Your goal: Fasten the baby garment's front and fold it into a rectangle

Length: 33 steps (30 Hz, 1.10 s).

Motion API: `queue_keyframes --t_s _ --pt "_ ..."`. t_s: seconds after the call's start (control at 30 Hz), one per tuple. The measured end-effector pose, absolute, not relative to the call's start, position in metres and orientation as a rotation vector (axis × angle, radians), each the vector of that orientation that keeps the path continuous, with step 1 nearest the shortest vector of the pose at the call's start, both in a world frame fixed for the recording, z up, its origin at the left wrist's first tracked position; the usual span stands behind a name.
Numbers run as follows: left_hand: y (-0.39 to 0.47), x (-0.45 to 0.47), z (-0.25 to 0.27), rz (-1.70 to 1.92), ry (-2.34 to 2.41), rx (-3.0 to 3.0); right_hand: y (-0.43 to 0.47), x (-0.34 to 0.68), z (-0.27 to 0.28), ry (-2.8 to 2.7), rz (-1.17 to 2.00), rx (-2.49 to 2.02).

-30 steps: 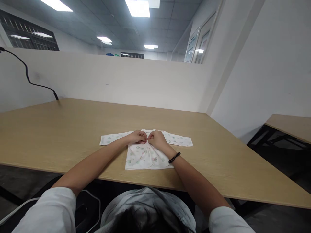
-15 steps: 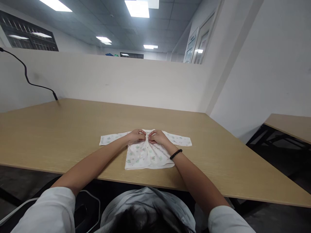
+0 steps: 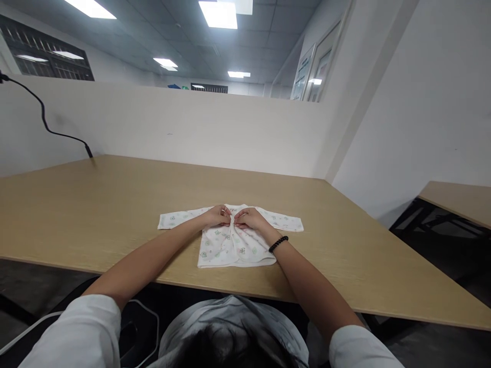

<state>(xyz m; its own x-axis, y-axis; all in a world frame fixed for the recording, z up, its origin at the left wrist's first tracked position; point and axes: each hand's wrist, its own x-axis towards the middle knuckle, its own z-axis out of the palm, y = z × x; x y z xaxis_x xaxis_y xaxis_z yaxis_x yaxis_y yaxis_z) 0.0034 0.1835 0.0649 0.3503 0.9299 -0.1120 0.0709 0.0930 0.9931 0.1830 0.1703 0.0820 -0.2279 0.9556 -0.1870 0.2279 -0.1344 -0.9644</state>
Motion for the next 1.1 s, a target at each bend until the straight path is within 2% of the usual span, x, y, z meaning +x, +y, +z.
queue_keyframes --t_s 0.53,0.83,0.97,1.1 --pt "0.185 0.006 0.059 0.964 1.006 1.338 0.17 0.182 0.083 -1.497 1.403 -1.392" --pt "0.188 0.0 0.061 0.883 0.982 1.785 0.168 0.184 0.086 -1.628 1.396 -1.361" --pt "0.193 -0.008 0.066 1.013 1.093 2.175 0.172 0.188 0.087 -1.69 1.137 -1.448" --pt "0.191 -0.016 0.07 0.822 0.87 2.522 0.173 0.196 0.088 -1.969 0.91 -1.428"
